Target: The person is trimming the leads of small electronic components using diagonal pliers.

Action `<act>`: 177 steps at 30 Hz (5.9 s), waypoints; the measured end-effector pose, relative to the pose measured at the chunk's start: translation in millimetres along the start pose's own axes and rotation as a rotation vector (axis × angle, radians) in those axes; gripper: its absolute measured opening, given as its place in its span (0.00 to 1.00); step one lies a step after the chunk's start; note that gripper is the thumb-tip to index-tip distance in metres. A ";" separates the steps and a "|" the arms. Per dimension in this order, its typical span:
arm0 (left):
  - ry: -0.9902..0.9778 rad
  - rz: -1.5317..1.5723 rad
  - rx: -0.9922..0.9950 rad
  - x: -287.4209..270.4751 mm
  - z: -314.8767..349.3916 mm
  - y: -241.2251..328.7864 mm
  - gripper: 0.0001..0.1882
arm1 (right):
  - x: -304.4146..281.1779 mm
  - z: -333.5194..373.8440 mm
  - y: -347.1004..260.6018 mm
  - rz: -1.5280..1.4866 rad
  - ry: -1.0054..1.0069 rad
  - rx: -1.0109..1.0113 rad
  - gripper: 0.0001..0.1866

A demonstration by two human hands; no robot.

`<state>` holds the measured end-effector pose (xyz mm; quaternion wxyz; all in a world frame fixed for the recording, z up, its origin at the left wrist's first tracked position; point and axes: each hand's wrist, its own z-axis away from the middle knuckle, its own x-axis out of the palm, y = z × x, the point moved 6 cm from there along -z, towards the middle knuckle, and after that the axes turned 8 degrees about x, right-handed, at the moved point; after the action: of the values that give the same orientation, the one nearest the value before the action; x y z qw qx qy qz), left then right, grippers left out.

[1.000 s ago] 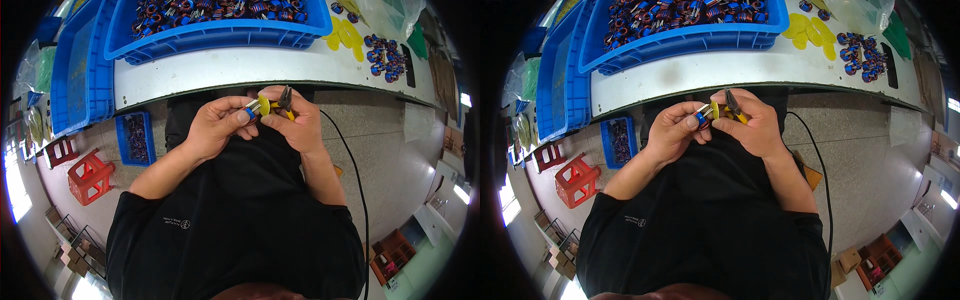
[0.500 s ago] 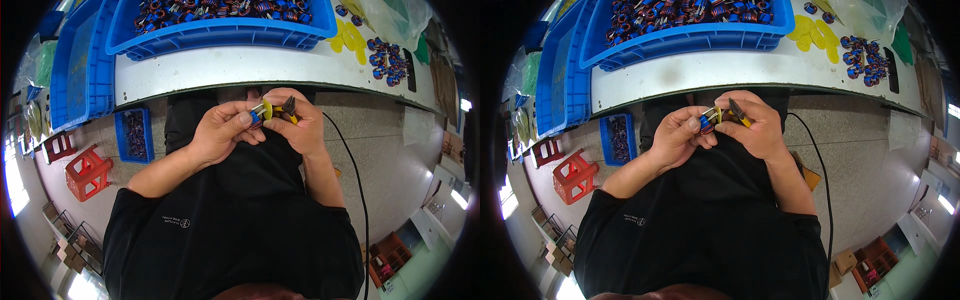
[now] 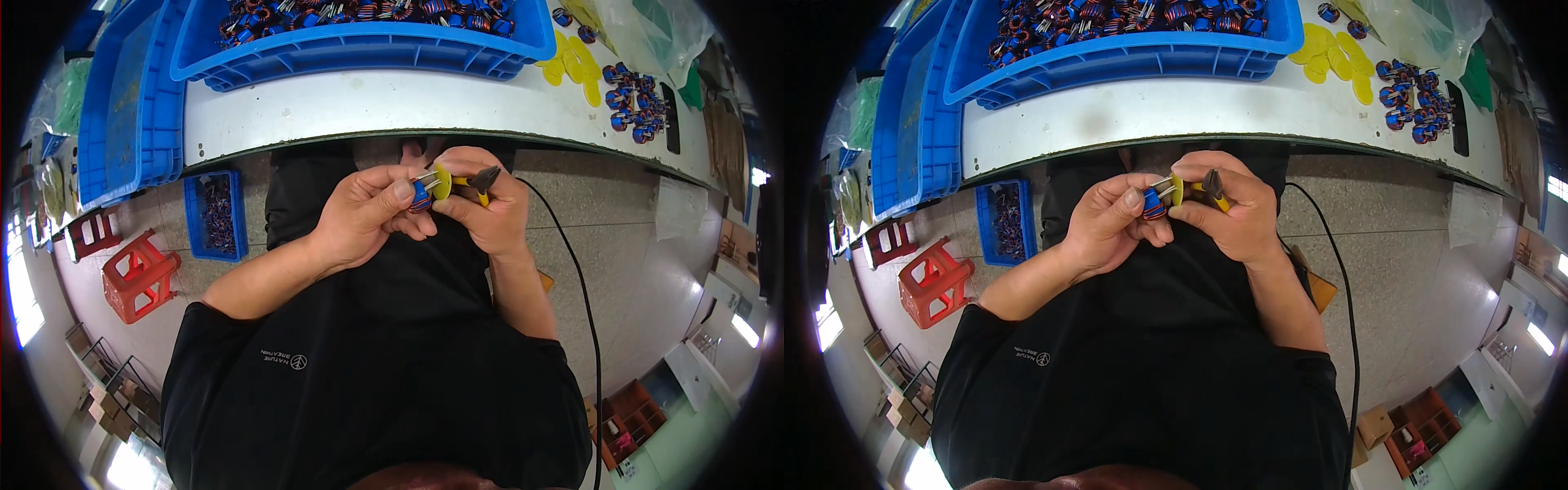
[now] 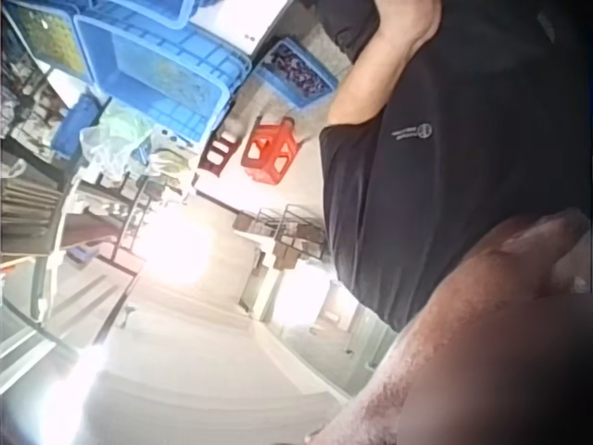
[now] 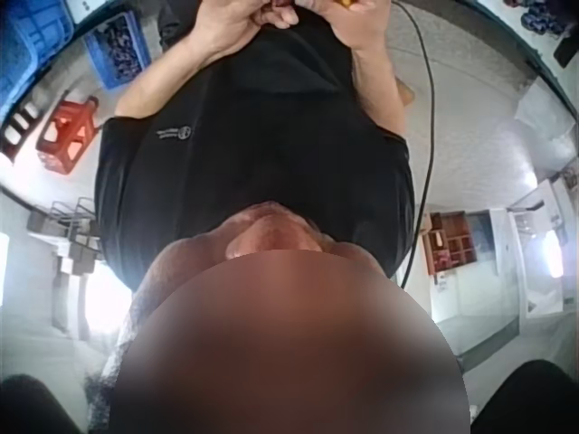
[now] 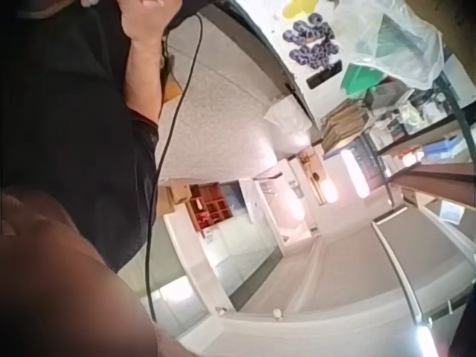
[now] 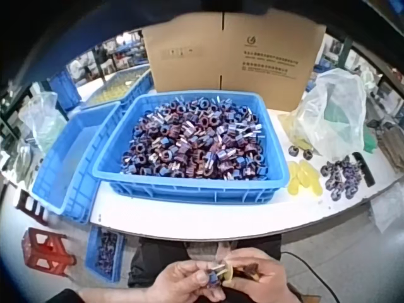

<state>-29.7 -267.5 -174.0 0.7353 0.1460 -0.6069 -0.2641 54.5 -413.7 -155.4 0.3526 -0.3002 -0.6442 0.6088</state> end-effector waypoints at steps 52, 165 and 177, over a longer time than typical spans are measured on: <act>0.270 -0.144 -0.361 -9.8 15.4 6.1 0.08 | 19.6 11.6 3.3 0.238 -0.092 -0.003 0.20; 0.074 -0.737 0.235 -17.8 29.5 7.2 0.05 | 24.3 27.7 16.4 0.198 -0.128 0.182 0.21; 0.073 -0.543 -0.078 -19.4 28.0 5.0 0.09 | 16.3 25.1 26.5 0.190 -0.105 0.261 0.25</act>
<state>-58.2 -249.5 -180.9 0.6641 0.2845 -0.5079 -0.4691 23.6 -412.7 -180.6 0.2952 -0.2792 -0.5459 0.7327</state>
